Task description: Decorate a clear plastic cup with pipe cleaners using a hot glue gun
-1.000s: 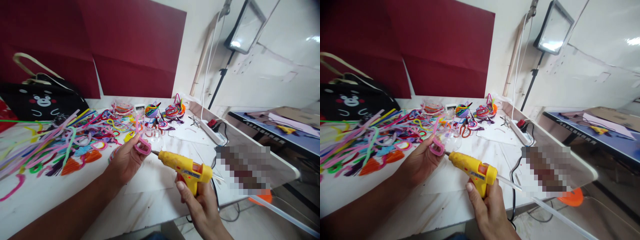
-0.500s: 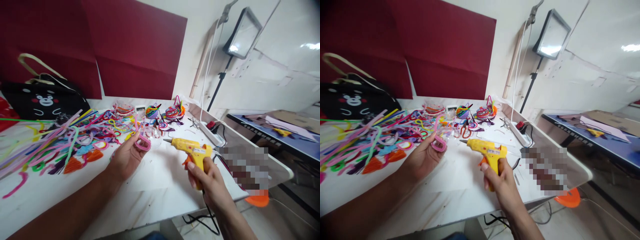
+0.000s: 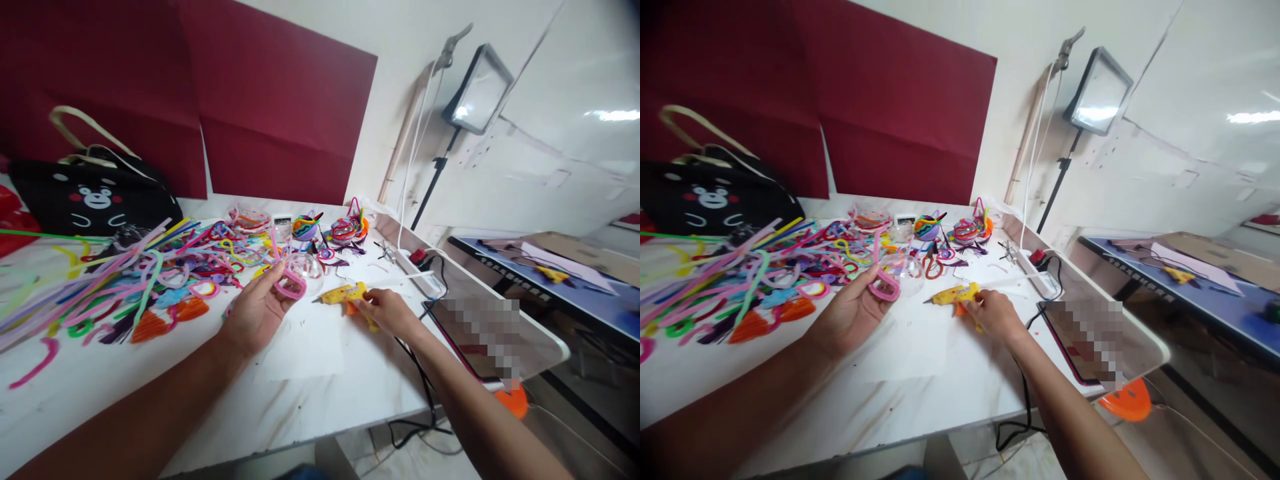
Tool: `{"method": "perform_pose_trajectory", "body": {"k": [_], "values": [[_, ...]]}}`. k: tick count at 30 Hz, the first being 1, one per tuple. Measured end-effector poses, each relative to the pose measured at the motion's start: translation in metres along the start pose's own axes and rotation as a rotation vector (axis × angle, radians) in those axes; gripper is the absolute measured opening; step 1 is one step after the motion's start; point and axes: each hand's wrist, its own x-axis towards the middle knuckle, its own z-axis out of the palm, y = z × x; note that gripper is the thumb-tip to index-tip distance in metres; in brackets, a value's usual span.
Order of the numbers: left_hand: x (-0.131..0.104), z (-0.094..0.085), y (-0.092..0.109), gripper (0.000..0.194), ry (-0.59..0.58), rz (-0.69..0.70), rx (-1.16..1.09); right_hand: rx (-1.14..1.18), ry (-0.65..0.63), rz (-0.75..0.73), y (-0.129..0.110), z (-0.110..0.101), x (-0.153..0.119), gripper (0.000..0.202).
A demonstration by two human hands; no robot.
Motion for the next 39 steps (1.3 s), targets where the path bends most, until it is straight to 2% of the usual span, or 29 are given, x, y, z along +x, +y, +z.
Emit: {"method": "perform_pose_trajectory", "body": {"k": [2, 3, 4, 6, 8, 10, 14, 20, 30, 34, 39], "values": [[0.000, 0.000, -0.001, 0.024, -0.017, 0.003, 0.012, -0.128, 0.168, -0.107, -0.007, 0.001, -0.005, 0.021], [0.000, -0.001, -0.001, 0.023, -0.028, 0.006, 0.016, -0.134, 0.196, -0.157, -0.013, 0.004, -0.010, 0.022], [0.000, -0.001, -0.001, 0.022, -0.040, 0.006, 0.017, -0.050, 0.135, -0.175, -0.020, 0.009, -0.016, 0.026], [0.000, -0.002, -0.003, 0.020, -0.061, 0.006, 0.021, 0.264, 0.002, -0.141, -0.036, 0.024, -0.029, 0.034], [0.000, -0.003, -0.004, 0.016, -0.078, 0.005, 0.036, 0.576, -0.077, -0.099, -0.051, 0.043, -0.041, 0.034], [0.000, -0.005, -0.005, 0.012, -0.101, 0.021, 0.051, 0.799, -0.024, -0.083, -0.062, 0.060, -0.048, 0.041], [0.002, -0.010, -0.007, 0.014, -0.192, 0.079, 0.091, 0.939, 0.065, -0.146, -0.074, 0.079, -0.048, 0.044], [0.004, -0.011, -0.005, 0.018, -0.242, 0.140, 0.138, 0.959, 0.016, -0.212, -0.079, 0.074, -0.036, 0.046], [0.005, -0.003, -0.001, 0.010, -0.175, 0.185, 0.093, 0.998, -0.002, -0.221, -0.089, 0.072, -0.020, 0.052], [0.012, 0.007, 0.004, 0.012, -0.208, 0.201, 0.105, 1.031, 0.022, -0.255, -0.094, 0.069, -0.013, 0.054], [0.023, 0.029, 0.005, 0.015, -0.259, 0.248, 0.110, 1.111, 0.080, -0.380, -0.099, 0.059, 0.005, 0.054]]}}
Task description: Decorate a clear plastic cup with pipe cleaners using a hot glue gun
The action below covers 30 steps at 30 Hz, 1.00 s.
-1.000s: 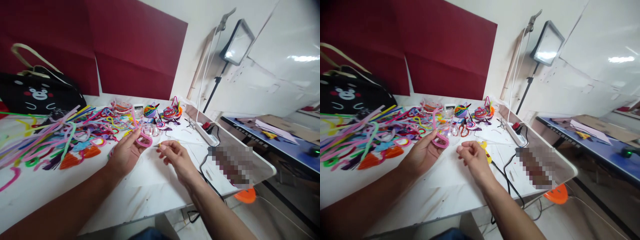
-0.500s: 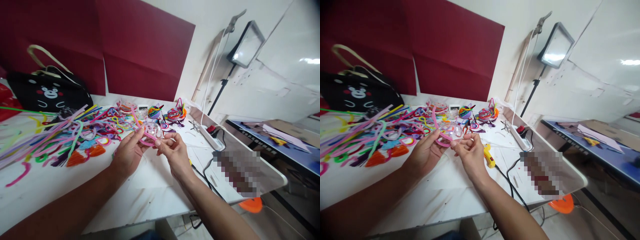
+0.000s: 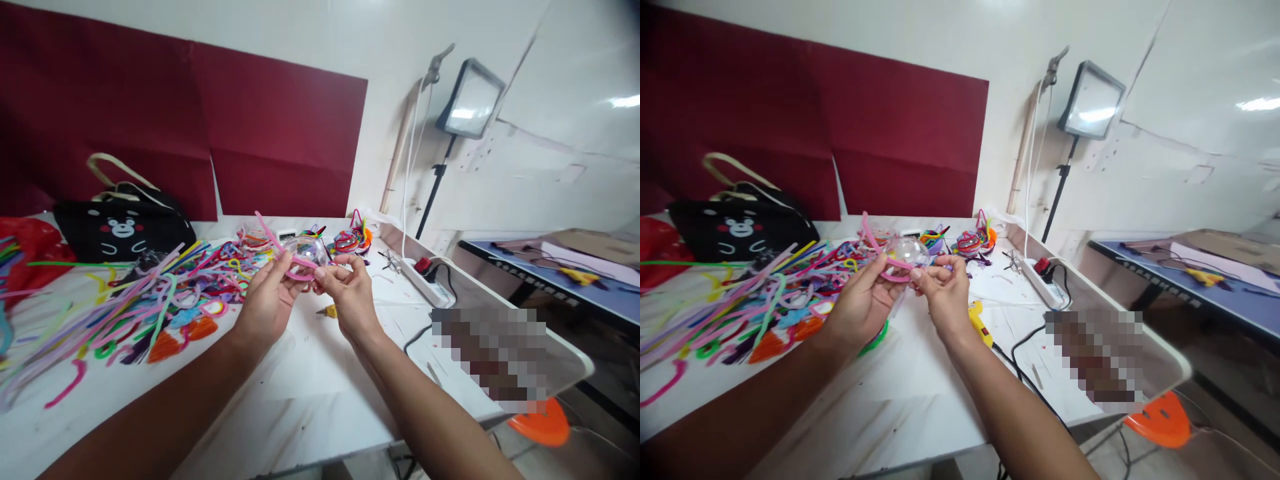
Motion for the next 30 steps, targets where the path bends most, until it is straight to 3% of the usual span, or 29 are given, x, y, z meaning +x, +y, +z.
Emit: {"method": "perform_pose_trajectory", "body": {"k": [7, 13, 19, 27, 30], "values": [[0.003, 0.018, -0.014, 0.013, 0.051, -0.031, -0.020, 0.083, -0.004, -0.063, 0.003, -0.016, 0.018, 0.053], [-0.006, 0.010, -0.025, 0.016, 0.199, -0.148, -0.046, 0.161, -0.019, 0.010, 0.017, -0.022, 0.010, 0.056], [-0.009, -0.002, -0.028, 0.009, 0.216, -0.171, -0.053, 0.212, -0.017, 0.109, 0.027, -0.024, 0.006, 0.058], [-0.011, -0.004, -0.027, 0.037, 0.280, -0.251, -0.087, 0.245, 0.020, 0.167, 0.033, -0.024, 0.006, 0.053], [-0.011, -0.003, -0.027, 0.038, 0.303, -0.255, -0.116, 0.257, 0.024, 0.195, 0.033, -0.021, 0.005, 0.051]]}}
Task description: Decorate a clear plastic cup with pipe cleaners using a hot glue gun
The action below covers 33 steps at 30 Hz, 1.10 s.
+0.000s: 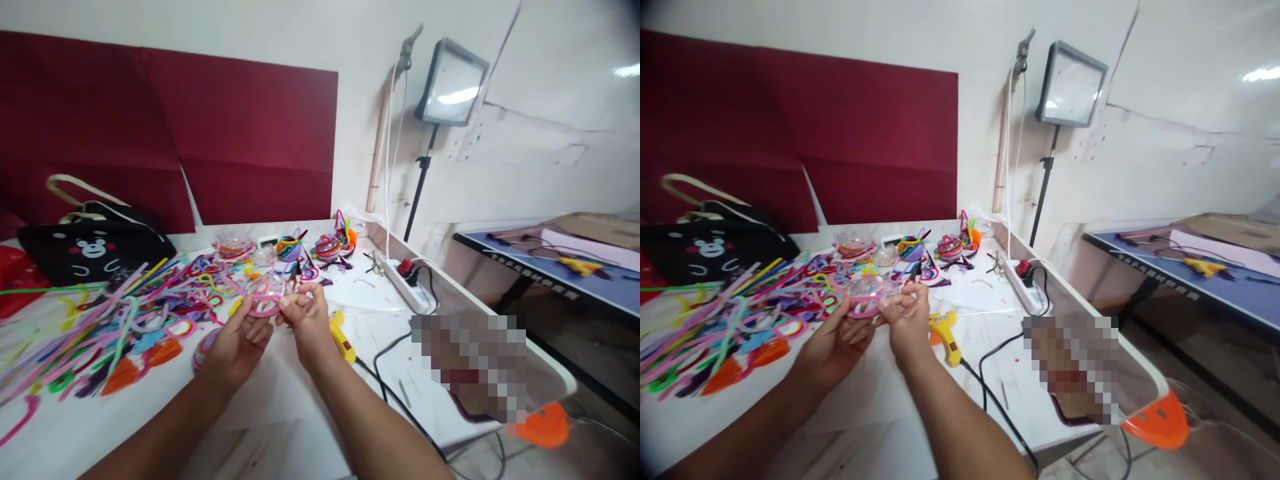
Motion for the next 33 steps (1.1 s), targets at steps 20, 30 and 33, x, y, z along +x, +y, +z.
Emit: {"method": "perform_pose_trajectory", "body": {"k": [20, 30, 33], "values": [[0.010, -0.007, 0.000, 0.030, 0.198, -0.042, 0.056, 0.043, 0.072, 0.076, 0.005, 0.002, -0.004, 0.049], [0.009, -0.014, 0.000, 0.032, 0.054, -0.106, -0.030, 0.030, 0.048, 0.045, 0.003, -0.002, -0.002, 0.051], [0.009, -0.015, 0.000, 0.033, 0.005, -0.120, -0.041, 0.027, 0.041, 0.031, 0.002, -0.003, -0.002, 0.053]]}}
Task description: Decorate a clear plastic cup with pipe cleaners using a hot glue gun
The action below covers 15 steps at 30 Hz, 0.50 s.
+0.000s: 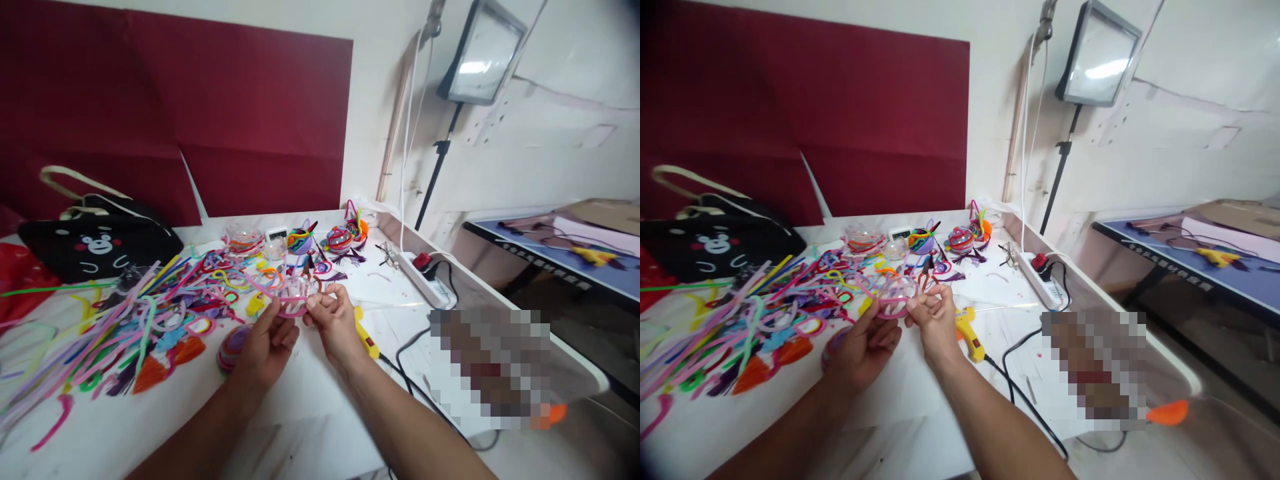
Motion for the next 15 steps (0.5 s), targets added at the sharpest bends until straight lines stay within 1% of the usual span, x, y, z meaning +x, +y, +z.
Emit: {"method": "perform_pose_trajectory", "body": {"k": [5, 11, 15], "values": [[0.0031, -0.0003, -0.0009, 0.035, -0.026, -0.006, 0.015, -0.043, -0.006, 0.016, -0.0002, -0.0024, 0.0016, 0.055], [0.0057, -0.0021, -0.0022, 0.041, -0.034, -0.031, -0.010, -0.105, -0.001, 0.007, 0.0014, -0.0051, 0.0030, 0.051], [0.0070, -0.0035, -0.0017, 0.040, -0.050, -0.017, -0.016, -0.117, -0.016, 0.022, 0.0012, -0.0043, 0.0028, 0.051]]}}
